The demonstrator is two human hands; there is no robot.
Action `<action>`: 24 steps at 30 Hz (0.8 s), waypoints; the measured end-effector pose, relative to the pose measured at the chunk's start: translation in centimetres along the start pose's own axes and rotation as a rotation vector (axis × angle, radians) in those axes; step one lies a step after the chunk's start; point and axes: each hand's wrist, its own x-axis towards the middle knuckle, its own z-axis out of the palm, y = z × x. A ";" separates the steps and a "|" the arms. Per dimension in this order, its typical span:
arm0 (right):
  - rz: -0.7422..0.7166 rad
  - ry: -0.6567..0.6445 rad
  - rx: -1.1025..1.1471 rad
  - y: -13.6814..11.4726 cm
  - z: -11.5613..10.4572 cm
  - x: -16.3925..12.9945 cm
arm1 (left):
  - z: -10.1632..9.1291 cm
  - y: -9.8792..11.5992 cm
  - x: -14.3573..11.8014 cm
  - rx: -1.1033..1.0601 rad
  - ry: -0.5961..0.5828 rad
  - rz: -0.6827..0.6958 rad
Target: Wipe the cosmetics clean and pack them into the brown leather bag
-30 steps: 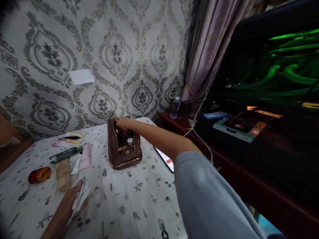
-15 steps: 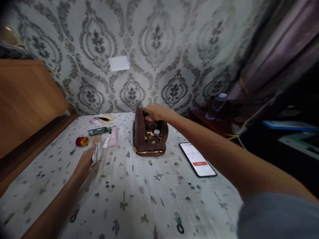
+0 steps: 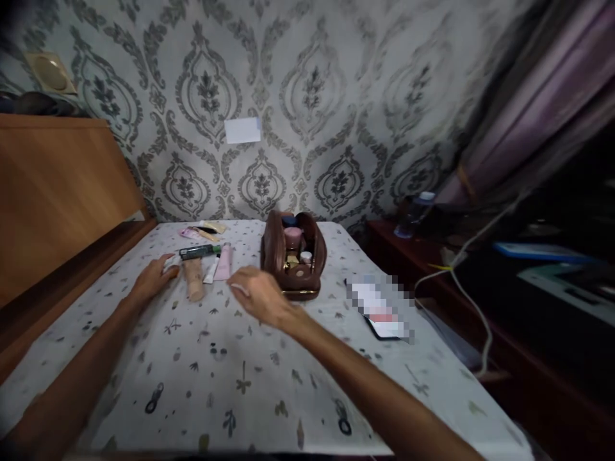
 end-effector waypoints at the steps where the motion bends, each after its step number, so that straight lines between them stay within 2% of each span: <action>1: 0.043 -0.013 0.076 -0.2 1.2 -0.6 | 0.2 -0.1 0.0 0.011 -0.005 0.013; 5: 0.254 0.011 0.350 -0.6 4.9 -2.8 | 0.3 -0.2 0.0 0.011 0.015 0.050; 7: 0.354 0.046 0.520 -0.6 6.5 -3.5 | 0.5 0.5 -0.6 -0.122 0.078 0.030; 10: 0.461 0.075 0.925 0.2 8.6 -4.0 | 1.6 3.3 -2.8 -0.461 0.152 -0.029; 13: 0.497 0.160 1.186 1.2 10.0 -4.1 | 3.5 7.4 -6.1 -0.635 0.060 0.020; 16: 0.484 0.248 1.194 1.6 10.3 -4.5 | 5.3 11.1 -9.2 -0.607 -0.094 0.196; 18: 0.475 0.271 1.148 1.7 10.0 -4.9 | 6.2 12.5 -10.6 -0.534 -0.116 0.296; 21: 0.523 0.292 1.079 1.6 9.7 -5.4 | 6.9 13.2 -11.3 -0.481 -0.105 0.359; 24: 0.571 0.368 0.992 1.5 9.6 -5.3 | 7.1 13.2 -11.3 -0.481 -0.116 0.386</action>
